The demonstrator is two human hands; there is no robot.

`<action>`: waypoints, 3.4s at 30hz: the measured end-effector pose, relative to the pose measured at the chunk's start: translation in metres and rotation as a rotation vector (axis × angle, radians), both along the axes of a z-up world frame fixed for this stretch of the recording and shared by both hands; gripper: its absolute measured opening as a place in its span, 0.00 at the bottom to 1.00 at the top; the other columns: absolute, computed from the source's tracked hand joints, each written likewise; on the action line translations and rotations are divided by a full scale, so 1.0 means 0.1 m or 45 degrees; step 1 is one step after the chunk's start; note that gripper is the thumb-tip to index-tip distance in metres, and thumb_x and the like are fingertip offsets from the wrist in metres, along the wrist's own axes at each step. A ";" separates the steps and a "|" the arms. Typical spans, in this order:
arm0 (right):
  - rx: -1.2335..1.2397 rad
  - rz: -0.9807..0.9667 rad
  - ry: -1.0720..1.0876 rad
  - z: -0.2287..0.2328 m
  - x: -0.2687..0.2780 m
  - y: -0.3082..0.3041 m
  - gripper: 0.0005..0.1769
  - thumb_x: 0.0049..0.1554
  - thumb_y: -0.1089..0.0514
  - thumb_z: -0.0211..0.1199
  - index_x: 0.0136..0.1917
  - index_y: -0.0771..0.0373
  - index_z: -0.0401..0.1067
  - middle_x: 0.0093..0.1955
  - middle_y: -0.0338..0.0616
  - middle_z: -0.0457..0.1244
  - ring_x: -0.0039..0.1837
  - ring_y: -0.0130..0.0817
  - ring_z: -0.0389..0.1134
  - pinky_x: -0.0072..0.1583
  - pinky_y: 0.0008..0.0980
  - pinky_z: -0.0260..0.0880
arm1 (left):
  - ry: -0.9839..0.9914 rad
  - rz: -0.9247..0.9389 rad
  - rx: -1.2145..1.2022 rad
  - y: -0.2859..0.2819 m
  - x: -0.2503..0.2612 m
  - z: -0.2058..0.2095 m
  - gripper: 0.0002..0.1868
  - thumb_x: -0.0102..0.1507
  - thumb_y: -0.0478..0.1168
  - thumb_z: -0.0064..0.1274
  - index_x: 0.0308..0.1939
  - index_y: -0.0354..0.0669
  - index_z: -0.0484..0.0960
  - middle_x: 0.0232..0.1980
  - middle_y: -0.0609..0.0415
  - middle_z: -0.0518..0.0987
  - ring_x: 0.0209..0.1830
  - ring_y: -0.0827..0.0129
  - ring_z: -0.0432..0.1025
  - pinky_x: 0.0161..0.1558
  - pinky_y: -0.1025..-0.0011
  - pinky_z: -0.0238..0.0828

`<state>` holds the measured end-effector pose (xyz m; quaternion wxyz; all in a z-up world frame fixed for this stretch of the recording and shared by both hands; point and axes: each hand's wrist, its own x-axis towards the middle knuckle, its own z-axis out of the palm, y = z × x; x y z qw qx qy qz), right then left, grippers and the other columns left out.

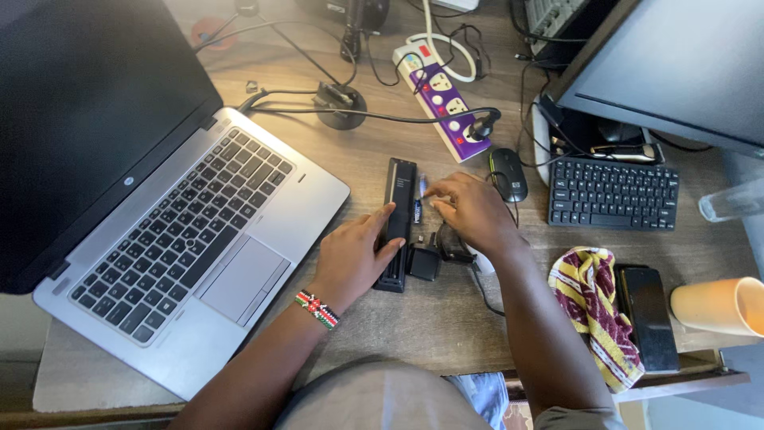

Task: The person wipes a computer mouse with a cloth, opens its battery cover and inserts a battery, then closes the laptop lid. They then unplug cables from the power strip, pick up a laptop charger brick and cable, and connect the cable to the charger.

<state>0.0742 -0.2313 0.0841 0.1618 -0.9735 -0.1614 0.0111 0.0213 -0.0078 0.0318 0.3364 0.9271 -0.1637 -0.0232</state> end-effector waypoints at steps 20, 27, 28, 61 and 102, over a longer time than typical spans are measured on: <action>-0.075 -0.150 -0.018 -0.19 0.23 0.09 0.11 0.54 0.55 0.67 0.50 0.58 0.79 0.52 0.50 0.70 0.56 0.49 0.71 0.58 0.47 0.67 | -0.114 0.011 -0.059 0.00 -0.02 -0.05 0.33 0.63 0.57 0.57 0.69 0.48 0.72 0.36 0.51 0.79 0.34 0.57 0.77 0.37 0.60 0.75; -0.067 -0.187 0.206 -0.09 0.12 0.17 0.12 0.59 0.51 0.65 0.54 0.55 0.80 0.49 0.49 0.72 0.52 0.44 0.75 0.57 0.44 0.71 | -0.157 0.002 -0.054 0.00 -0.01 -0.04 0.34 0.63 0.57 0.57 0.70 0.47 0.71 0.36 0.50 0.80 0.34 0.57 0.77 0.36 0.60 0.75; -0.022 -0.176 0.228 -0.07 0.11 0.16 0.12 0.58 0.52 0.64 0.54 0.55 0.79 0.50 0.47 0.72 0.52 0.42 0.75 0.56 0.43 0.72 | -0.140 -0.002 -0.064 0.00 0.00 -0.04 0.35 0.63 0.57 0.57 0.70 0.46 0.71 0.37 0.51 0.80 0.34 0.58 0.77 0.37 0.61 0.75; 0.543 0.091 -0.117 0.46 -0.86 0.64 0.11 0.56 0.56 0.65 0.51 0.59 0.79 0.44 0.45 0.72 0.45 0.41 0.73 0.49 0.39 0.70 | 0.000 -0.079 0.000 0.01 0.02 -0.13 0.37 0.63 0.51 0.56 0.75 0.49 0.64 0.54 0.49 0.80 0.51 0.57 0.76 0.53 0.58 0.72; 0.407 0.501 0.288 -0.05 -1.15 1.14 0.23 0.56 0.56 0.64 0.65 0.58 0.73 0.63 0.45 0.67 0.64 0.42 0.68 0.63 0.40 0.68 | -0.827 0.922 0.717 2.90 -0.50 1.61 0.31 0.71 0.44 0.56 0.73 0.29 0.68 0.72 0.37 0.70 0.76 0.43 0.62 0.77 0.40 0.50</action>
